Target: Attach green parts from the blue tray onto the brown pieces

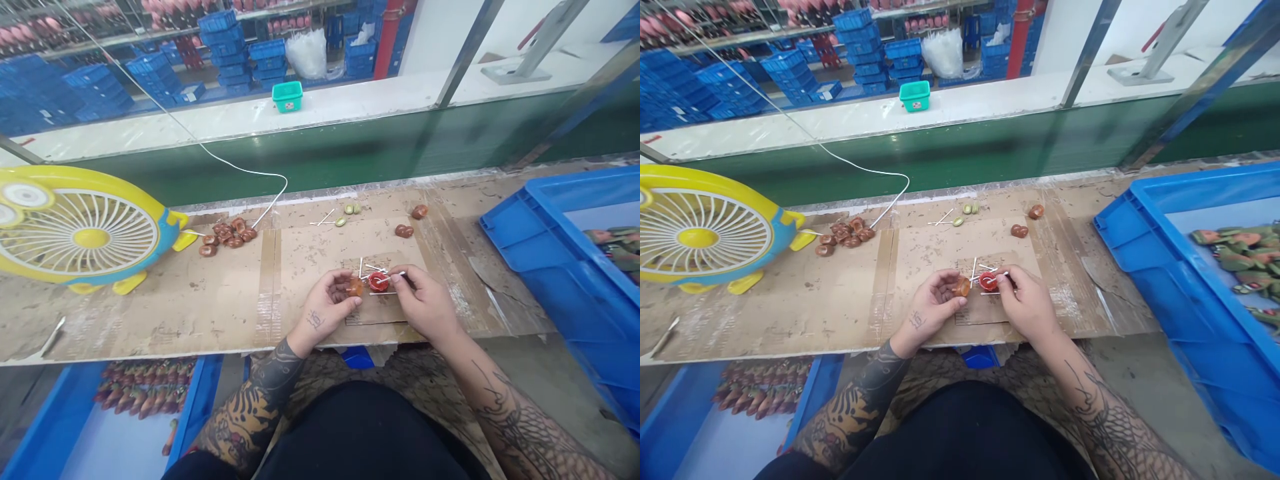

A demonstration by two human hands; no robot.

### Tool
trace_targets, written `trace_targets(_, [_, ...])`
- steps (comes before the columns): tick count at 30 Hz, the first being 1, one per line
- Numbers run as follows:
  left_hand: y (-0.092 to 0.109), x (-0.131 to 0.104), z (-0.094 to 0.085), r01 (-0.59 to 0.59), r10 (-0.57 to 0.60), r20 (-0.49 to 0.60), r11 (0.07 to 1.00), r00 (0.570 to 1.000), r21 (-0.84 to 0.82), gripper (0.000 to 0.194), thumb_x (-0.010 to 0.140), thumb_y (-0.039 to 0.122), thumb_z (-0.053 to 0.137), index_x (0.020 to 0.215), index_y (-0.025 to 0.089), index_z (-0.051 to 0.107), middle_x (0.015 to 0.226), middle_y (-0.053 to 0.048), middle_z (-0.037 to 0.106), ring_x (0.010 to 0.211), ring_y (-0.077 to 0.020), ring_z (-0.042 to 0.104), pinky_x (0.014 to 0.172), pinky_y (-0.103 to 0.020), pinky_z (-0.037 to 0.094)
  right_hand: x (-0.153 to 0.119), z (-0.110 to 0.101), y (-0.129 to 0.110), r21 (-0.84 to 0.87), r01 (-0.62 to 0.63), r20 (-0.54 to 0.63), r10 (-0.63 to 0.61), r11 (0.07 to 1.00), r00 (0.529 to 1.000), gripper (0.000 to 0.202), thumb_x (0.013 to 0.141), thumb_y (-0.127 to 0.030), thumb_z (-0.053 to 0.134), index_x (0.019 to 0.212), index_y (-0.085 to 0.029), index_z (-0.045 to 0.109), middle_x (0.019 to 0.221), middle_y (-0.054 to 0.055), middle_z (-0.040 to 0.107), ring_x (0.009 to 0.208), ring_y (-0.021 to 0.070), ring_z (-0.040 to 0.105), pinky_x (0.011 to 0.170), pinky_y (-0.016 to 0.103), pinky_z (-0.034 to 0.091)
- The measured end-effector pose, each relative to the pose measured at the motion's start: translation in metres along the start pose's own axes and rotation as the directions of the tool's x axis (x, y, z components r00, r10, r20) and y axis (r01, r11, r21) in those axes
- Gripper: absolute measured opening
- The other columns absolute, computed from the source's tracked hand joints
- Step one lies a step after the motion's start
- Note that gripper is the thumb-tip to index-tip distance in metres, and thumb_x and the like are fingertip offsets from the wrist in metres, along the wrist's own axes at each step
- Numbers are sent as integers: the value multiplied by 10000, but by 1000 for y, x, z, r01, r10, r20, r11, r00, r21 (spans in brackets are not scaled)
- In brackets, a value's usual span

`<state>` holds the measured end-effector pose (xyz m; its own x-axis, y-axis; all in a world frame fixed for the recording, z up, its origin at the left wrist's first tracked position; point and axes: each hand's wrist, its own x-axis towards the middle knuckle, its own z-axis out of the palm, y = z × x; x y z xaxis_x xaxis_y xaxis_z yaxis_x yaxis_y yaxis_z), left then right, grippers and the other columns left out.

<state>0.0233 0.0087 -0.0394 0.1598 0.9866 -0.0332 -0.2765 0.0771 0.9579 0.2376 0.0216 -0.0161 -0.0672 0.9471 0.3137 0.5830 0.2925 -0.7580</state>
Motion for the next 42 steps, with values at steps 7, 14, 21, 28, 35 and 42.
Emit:
trace_targets(7, [2,1,1,6,-7,-25,999,1000,-34,491,712,335,923,1056,150,625,1096,-103,688,994,-199,666,913,-323,544,1,3,8,-29,22,25,-21,999,999,214,1000,-352,523,963,-203,672,926,62,719,863,246,669,779,349,474])
trace_targets(14, [7,1,3,36,-36,22,999,999,-3,489,758,403,895,1109,152,666,1125,-123,715,1024,-231,682,943,-363,547,-2,-6,-17,333,-105,-33,122,937,992,273,1001,-453,596,972,-192,672,783,37,662,729,204,646,698,318,537])
trace_targets(21, [9,0,6,28,-27,61,1000,998,-6,454,788,428,878,1107,153,709,1108,-118,736,1011,-233,696,941,-359,551,-2,1,-26,430,-136,82,112,893,990,340,992,-516,626,968,-187,705,792,41,668,724,187,634,672,285,546])
trace_targets(28, [10,-1,5,51,-51,17,999,999,-10,386,850,476,821,1094,189,739,1023,-76,751,969,-225,690,930,-364,538,-7,-4,-21,329,-52,35,43,943,998,256,1034,-422,568,1005,-199,691,932,60,712,816,211,666,756,322,549])
trace_targets(35, [10,3,-2,105,-91,-86,980,992,172,519,810,623,794,1103,197,748,1028,-88,751,954,-253,680,832,-341,554,6,0,3,28,-3,74,1,1000,997,229,975,-346,536,1049,-194,691,1039,94,726,969,271,681,872,418,552])
trace_targets(42, [23,2,-16,181,-137,-208,961,969,211,537,774,583,840,1114,181,733,1129,-85,740,998,-242,682,870,-293,561,-9,-134,-1,-400,-63,-21,60,914,998,376,972,-324,532,1314,-202,628,1191,105,676,1004,251,659,883,391,551])
